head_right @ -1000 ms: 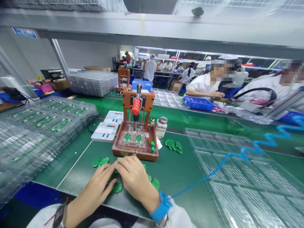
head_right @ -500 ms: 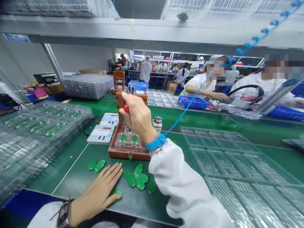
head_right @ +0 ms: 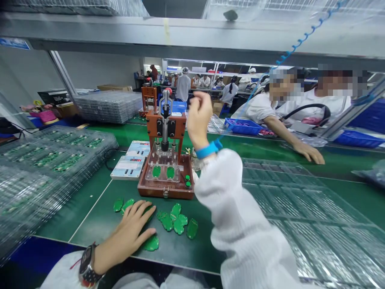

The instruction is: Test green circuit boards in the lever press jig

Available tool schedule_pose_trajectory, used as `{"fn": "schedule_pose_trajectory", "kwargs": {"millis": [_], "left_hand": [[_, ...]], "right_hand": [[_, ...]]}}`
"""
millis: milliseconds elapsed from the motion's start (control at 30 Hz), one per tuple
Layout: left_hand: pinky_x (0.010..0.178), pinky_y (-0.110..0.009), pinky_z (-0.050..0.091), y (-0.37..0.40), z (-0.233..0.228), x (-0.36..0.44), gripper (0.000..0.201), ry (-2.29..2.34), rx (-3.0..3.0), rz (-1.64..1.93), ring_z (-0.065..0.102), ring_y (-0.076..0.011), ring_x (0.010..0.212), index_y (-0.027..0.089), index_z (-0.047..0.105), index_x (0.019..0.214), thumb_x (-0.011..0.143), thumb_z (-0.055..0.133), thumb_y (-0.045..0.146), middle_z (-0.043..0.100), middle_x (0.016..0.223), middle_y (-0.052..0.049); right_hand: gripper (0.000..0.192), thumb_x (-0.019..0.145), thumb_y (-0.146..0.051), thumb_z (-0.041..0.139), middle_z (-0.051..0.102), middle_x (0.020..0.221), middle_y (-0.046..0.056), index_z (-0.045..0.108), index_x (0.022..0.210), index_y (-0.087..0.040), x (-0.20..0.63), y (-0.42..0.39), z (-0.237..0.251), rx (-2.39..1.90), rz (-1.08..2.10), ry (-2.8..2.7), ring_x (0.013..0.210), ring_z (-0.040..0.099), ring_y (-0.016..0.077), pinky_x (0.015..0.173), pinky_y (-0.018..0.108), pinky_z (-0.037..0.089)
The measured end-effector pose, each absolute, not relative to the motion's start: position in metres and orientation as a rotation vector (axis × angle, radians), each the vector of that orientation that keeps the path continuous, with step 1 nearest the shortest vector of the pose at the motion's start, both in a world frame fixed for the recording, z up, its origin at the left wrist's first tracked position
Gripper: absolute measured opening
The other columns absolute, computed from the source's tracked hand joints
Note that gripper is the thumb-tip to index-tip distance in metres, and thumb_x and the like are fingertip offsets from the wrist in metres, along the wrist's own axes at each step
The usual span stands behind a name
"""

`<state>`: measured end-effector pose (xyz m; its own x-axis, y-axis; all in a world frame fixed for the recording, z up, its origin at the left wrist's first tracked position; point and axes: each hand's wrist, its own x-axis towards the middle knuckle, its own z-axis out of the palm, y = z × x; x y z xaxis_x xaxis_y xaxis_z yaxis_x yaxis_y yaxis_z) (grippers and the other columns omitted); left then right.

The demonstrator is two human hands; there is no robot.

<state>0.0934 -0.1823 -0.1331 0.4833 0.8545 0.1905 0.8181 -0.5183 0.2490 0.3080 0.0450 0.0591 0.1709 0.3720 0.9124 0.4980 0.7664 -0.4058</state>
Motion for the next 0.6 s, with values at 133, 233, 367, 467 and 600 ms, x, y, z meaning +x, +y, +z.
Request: {"fn": "schedule_pose_trajectory", "kwargs": {"millis": [133,233,367,467,600], "left_hand": [[0.102,-0.047,0.038,-0.171,-0.128,0.076,0.041,1.353,2.523,0.503,0.04,-0.0268,0.128,0.021,0.048,0.133,0.094,0.047,0.033,0.048,0.137,-0.011],[0.103,-0.049,0.037,-0.163,-0.128,0.069,0.044,1.307,2.493,0.466,0.04,-0.0272,0.128,0.023,0.047,0.134,0.091,0.052,0.029,0.046,0.14,-0.011],[0.099,-0.046,0.04,-0.16,-0.124,0.07,0.04,1.285,2.459,0.493,0.046,-0.0257,0.122,0.024,0.053,0.128,0.089,0.055,0.025,0.053,0.132,-0.009],[0.096,-0.043,0.043,-0.159,-0.117,0.072,0.04,1.283,2.429,0.482,0.049,-0.0247,0.117,0.023,0.055,0.126,0.086,0.06,0.024,0.056,0.126,-0.009],[0.101,-0.045,0.039,-0.156,-0.11,0.068,0.045,1.281,2.382,0.426,0.045,-0.0256,0.123,0.022,0.054,0.128,0.085,0.064,0.029,0.052,0.133,-0.009]], "right_hand": [[0.022,0.085,-0.019,0.039,0.063,0.079,0.004,0.06,0.083,-0.015,0.323,-0.024,-0.037,-0.998,0.178,-1.348,0.074,0.06,0.0139,0.074,0.032,0.051],[0.019,0.083,-0.023,0.05,0.069,0.09,0.006,0.066,0.09,-0.016,0.318,-0.058,-0.079,-1.035,0.367,-1.658,0.085,0.063,0.0171,0.081,0.034,0.051],[0.026,0.08,-0.03,0.065,0.067,0.108,0.008,0.068,0.105,-0.02,0.312,-0.065,-0.087,-1.089,0.362,-2.08,0.106,0.058,0.0234,0.096,0.045,0.042],[0.026,0.082,-0.03,0.065,0.066,0.106,0.009,0.068,0.107,-0.02,0.314,-0.058,-0.08,-1.119,0.346,-2.209,0.107,0.056,0.0241,0.094,0.045,0.043],[0.025,0.084,-0.03,0.062,0.062,0.107,0.009,0.068,0.107,-0.021,0.316,-0.054,-0.076,-1.071,0.383,-2.22,0.105,0.055,0.0225,0.093,0.042,0.044]]}}
